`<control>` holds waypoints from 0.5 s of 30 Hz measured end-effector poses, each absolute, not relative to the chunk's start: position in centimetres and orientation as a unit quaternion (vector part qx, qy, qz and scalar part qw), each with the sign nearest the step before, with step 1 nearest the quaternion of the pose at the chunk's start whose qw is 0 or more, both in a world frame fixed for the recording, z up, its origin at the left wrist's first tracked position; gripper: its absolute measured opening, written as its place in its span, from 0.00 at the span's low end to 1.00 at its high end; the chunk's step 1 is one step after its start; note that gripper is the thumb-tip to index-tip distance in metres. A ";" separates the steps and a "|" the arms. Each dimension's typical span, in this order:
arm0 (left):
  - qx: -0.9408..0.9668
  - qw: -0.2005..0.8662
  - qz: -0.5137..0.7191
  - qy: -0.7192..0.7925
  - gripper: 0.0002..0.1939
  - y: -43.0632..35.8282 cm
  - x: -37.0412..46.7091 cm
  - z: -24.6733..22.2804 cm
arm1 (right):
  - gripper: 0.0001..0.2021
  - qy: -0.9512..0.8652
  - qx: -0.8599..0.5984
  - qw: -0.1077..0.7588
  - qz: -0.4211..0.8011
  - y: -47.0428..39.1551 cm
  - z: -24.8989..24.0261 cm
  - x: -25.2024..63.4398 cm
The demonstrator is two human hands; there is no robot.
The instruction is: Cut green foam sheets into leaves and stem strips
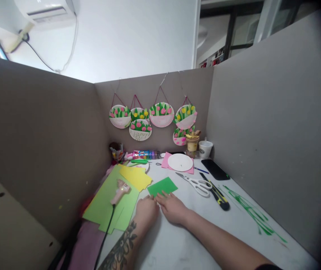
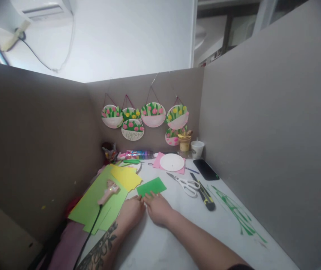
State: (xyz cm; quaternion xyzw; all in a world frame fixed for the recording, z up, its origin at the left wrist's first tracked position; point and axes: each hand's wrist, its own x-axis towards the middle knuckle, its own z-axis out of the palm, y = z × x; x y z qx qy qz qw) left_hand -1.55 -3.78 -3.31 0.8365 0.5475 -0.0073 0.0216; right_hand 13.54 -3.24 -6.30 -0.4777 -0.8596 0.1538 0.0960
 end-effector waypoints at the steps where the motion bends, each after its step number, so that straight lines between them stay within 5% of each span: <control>1: 0.833 0.021 -0.010 0.552 0.17 -3.9 -1.7 -3.2 | 0.27 -0.854 -0.490 0.092 0.147 -3.2 -6.3 13.9; 15: 0.806 0.049 -0.045 0.588 0.20 -4.4 -1.1 -1.8 | 0.30 -0.766 -0.640 0.012 0.060 -1.1 -6.4 17.4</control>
